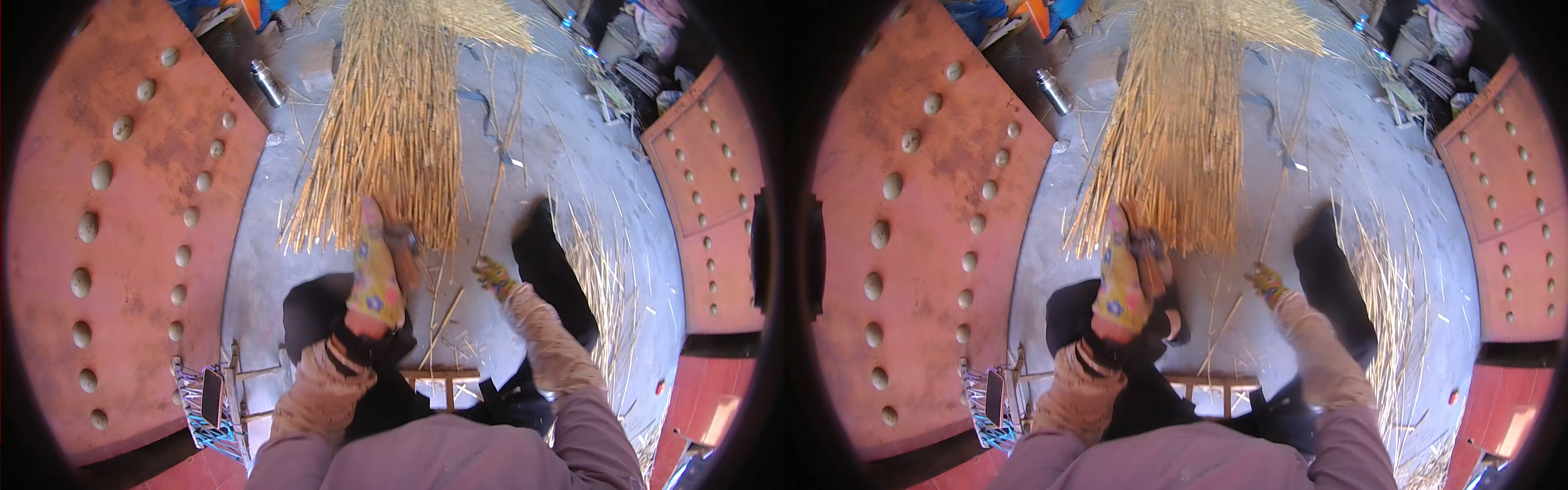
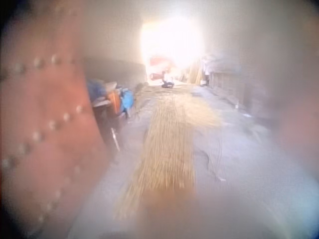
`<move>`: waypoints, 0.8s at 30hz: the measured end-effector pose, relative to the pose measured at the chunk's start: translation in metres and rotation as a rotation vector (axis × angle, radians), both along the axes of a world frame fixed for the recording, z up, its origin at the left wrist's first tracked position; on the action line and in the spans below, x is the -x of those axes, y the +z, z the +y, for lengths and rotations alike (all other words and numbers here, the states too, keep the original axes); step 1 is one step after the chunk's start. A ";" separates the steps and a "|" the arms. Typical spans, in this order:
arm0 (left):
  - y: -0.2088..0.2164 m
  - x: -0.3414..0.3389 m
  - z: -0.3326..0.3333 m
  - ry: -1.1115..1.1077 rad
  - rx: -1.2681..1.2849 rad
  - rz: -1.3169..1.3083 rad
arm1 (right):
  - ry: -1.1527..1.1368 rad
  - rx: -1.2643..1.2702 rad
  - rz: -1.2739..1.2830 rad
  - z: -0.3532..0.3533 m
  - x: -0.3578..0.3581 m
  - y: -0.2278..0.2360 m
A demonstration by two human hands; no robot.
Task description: The person is splitting and stripping long stalks of straw or reed to prepare them for further use in manufacturing.
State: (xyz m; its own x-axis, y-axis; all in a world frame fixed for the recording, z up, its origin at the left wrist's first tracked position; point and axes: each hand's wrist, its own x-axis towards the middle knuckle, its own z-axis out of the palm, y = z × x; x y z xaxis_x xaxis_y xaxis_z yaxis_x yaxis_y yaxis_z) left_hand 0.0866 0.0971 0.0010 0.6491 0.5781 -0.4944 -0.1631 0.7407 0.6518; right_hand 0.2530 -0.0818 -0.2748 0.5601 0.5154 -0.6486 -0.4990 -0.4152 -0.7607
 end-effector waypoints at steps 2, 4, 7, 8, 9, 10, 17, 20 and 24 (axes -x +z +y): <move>0.004 -0.004 -0.009 -0.033 0.053 -0.002 | 0.092 0.253 -0.234 0.009 -0.006 -0.064; 0.006 -0.009 -0.012 0.025 -0.051 0.060 | 0.068 0.366 -0.276 0.031 -0.001 -0.102; -0.005 -0.005 -0.007 -0.057 0.112 0.118 | -0.056 0.315 -0.129 0.049 -0.002 -0.115; -0.006 -0.001 -0.007 -0.082 0.162 0.077 | -0.102 0.242 -0.035 0.053 -0.002 -0.112; -0.006 0.000 -0.007 -0.113 0.212 0.032 | -0.148 0.147 0.076 0.056 -0.005 -0.108; -0.004 -0.004 -0.009 -0.087 0.185 0.056 | -0.190 0.031 0.204 0.054 -0.012 -0.101; -0.012 -0.013 -0.027 -0.162 0.177 0.236 | 0.120 -0.505 0.260 0.029 -0.030 0.032; -0.023 -0.008 -0.045 -0.305 0.198 0.220 | 0.744 -0.284 -0.561 -0.007 -0.027 0.066; -0.045 0.009 -0.071 -0.542 0.250 0.186 | 0.560 -0.263 -0.194 -0.031 0.013 0.120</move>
